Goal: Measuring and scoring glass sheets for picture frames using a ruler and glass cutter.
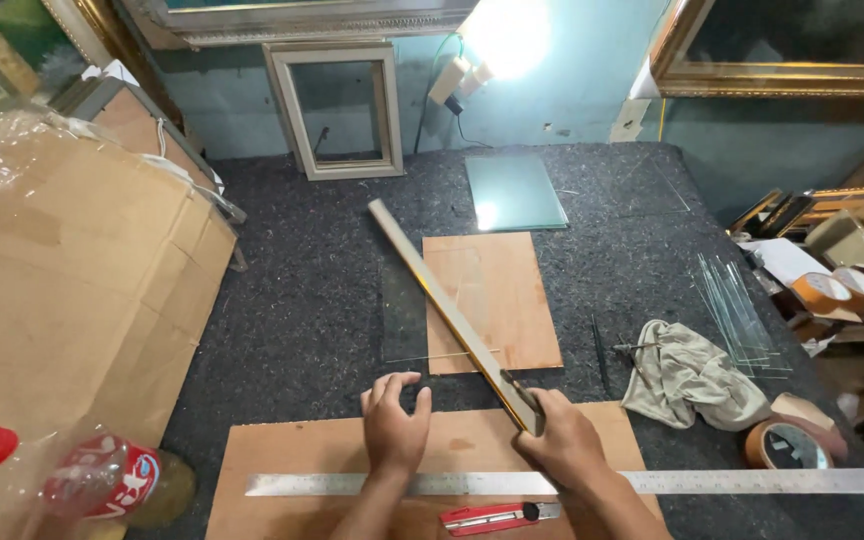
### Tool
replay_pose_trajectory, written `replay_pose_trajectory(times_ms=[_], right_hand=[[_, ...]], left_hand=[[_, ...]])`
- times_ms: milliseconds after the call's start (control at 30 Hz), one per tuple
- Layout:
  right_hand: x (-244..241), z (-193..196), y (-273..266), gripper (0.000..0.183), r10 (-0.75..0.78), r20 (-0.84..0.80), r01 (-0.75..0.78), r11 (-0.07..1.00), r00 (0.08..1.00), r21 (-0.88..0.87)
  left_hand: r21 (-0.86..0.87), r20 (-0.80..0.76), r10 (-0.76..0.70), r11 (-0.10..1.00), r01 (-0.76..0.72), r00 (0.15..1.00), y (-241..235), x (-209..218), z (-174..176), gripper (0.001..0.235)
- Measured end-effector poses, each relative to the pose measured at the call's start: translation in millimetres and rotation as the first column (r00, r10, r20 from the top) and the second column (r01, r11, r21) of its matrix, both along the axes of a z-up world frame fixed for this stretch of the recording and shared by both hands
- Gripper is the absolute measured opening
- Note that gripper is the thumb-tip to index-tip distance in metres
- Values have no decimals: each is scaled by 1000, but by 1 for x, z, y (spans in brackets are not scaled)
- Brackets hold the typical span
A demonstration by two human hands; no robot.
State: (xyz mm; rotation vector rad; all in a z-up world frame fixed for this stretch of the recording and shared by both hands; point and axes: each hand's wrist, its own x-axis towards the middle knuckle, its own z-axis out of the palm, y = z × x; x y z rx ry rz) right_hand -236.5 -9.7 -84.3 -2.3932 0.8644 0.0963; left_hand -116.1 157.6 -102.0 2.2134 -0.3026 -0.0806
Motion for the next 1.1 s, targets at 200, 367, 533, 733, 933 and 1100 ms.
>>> replay_pose_trajectory(times_ms=[200, 367, 533, 733, 933, 1100], right_hand=[[-31, -5, -37, 48, 209, 93, -210, 978, 973, -3], [-38, 36, -57, 62, 239, -64, -229, 964, 969, 134], [-37, 28, -91, 55, 357, -190, -324, 928, 915, 185], [-31, -2, -124, 44, 568, -33, -546, 805, 823, 234], [-21, 6, -115, 22, 559, -59, -546, 825, 827, 148], [-13, 21, -99, 22, 461, -181, -482, 871, 869, -96]], left_hand=[[4, 86, 1, 1000, -2, 996, -3, 0, 4, 22], [-16, 140, 24, 1000, -22, 990, -22, -7, 10, 20], [55, 237, -46, 998, 34, 970, -41, -14, 8, 20], [387, 90, -244, 902, 191, 966, -46, -3, 12, 20], [451, -64, -250, 856, 252, 966, -38, -2, 9, 21], [337, -13, -216, 918, 207, 976, -32, -4, 15, 14]])
